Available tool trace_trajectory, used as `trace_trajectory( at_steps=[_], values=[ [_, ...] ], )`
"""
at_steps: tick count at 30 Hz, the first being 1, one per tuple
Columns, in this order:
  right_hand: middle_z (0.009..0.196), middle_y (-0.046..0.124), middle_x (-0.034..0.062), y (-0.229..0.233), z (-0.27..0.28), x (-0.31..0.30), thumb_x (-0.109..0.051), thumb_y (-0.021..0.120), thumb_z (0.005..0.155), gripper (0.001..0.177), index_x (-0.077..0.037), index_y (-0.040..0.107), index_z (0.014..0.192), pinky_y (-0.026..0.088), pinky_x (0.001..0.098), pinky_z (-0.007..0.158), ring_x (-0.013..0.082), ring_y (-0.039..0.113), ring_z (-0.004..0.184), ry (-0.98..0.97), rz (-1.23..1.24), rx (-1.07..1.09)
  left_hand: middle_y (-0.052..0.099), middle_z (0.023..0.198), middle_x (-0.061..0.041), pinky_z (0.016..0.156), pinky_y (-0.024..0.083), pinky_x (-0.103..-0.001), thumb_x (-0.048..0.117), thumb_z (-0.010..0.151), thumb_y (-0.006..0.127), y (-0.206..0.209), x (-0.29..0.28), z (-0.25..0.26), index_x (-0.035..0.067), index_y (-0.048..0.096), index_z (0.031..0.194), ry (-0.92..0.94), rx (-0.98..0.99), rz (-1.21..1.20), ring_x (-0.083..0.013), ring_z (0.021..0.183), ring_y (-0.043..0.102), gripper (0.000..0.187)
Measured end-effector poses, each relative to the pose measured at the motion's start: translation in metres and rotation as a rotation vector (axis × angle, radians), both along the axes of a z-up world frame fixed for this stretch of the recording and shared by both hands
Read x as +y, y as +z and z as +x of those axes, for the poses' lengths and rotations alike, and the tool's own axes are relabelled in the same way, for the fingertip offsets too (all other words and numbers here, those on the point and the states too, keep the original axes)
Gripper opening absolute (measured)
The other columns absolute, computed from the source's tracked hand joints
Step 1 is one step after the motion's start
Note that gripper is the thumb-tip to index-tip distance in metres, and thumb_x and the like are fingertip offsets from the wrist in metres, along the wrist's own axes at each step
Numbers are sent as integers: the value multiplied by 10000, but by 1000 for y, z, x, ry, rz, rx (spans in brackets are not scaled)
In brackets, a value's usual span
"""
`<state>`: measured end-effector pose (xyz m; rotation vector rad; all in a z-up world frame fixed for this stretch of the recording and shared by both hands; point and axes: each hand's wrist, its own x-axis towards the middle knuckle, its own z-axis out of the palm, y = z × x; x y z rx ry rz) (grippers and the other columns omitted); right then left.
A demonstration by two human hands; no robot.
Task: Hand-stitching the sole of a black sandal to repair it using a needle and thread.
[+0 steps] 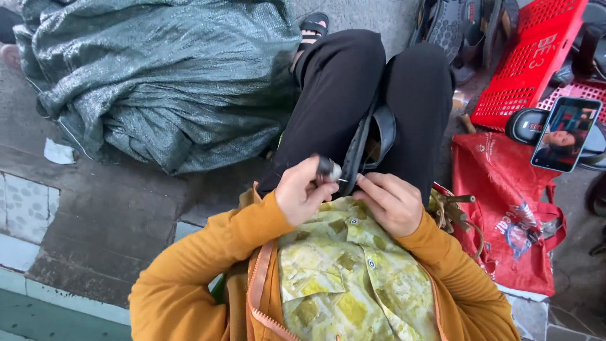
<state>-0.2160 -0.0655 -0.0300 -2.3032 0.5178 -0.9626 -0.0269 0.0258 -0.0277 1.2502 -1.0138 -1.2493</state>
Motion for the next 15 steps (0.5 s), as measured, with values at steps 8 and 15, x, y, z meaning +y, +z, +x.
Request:
trace_trajectory(
  at_steps=[8,15],
  values=[
    [868,642,47,-1,-9,-2,-210,481,974,284,-136,642,1196,518,375,548,277,621,642,139,283,197,662,756,-89,480,525,-167,-70,781,672,-8,17,16,17,397,1205,-121,40,280,-98,535,636,513],
    [783,480,38,17,-34,-13,-180,414,912,532,-335,398,1421,539,447,553,317,581,572,207,230,572,568,889,-38,500,496,-249,278,791,753,28,-12,-3,67,554,717,7,-960,-300,-175,571,583,299]
  ],
)
